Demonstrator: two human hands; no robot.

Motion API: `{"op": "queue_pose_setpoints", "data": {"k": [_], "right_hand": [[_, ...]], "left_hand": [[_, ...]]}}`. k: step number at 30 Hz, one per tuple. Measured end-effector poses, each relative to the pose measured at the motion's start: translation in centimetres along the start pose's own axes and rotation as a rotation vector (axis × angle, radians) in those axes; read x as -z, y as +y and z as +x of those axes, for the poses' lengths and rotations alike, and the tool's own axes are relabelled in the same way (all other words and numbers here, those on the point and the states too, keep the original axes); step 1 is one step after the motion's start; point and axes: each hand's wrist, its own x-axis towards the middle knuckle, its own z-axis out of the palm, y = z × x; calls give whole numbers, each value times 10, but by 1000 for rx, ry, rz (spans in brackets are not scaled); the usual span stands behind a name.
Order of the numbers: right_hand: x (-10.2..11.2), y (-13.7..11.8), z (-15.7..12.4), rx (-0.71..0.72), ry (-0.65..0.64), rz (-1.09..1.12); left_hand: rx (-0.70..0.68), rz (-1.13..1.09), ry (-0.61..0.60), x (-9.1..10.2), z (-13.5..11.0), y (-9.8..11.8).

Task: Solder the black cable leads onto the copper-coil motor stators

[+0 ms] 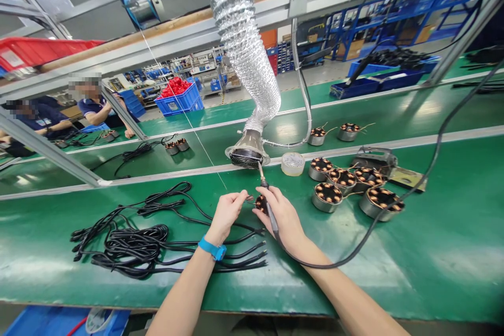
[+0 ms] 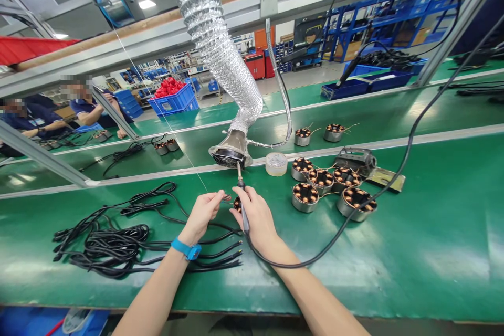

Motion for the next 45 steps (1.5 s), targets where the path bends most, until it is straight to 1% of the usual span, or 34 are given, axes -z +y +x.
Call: {"op": "queue_pose_setpoints", "data": {"k": [1,3,7,9,10,12,15,18,20,22,25,28,30,35,38,40,42,44,45], "right_hand": [[0,0,0,-5,9,8],[0,0,1,-2,34,36],[-1,1,3,66,85,127],[-2,2,3,119,98,153],[-3,3,2,148,96,155],[-5,4,0,199,66,149],[-9,2,-5,194,54,166],[-17,-4,-7,117,120,230],[-21,-10,-7,72,154,289],[-24,-14,-5,40,182,346],[-25,-16,-2,17,217,410],[-22,-11,0,41,237,418],[-18,-6,2,69,263,370],[-6,-1,6,109,396,228],[-3,1,7,151,484,115],[-2,5,8,172,535,37],[2,7,9,162,558,-11],[12,8,11,119,546,-58],[19,7,12,88,527,-95]], "left_hand": [[23,-2,-30,2,0,1],[17,24,-80,6,-1,4],[-139,145,-161,10,-2,11],[-185,178,-202,12,-4,14],[-171,175,-226,12,-5,14],[-85,102,-276,11,-6,13],[58,-140,-303,7,-6,4],[124,-365,-245,1,-2,-7],[147,-463,-191,-2,1,-12],[160,-524,-152,-2,3,-15],[157,-566,-150,-2,8,-16],[131,-558,-174,0,17,-13],[106,-507,-169,3,27,-10],[57,-384,-127,11,61,-1],[50,-336,-85,13,81,4],[24,-300,-15,15,89,9],[-42,-280,108,18,88,15],[-134,-280,244,22,77,21],[-189,-259,287,23,67,23]]}}
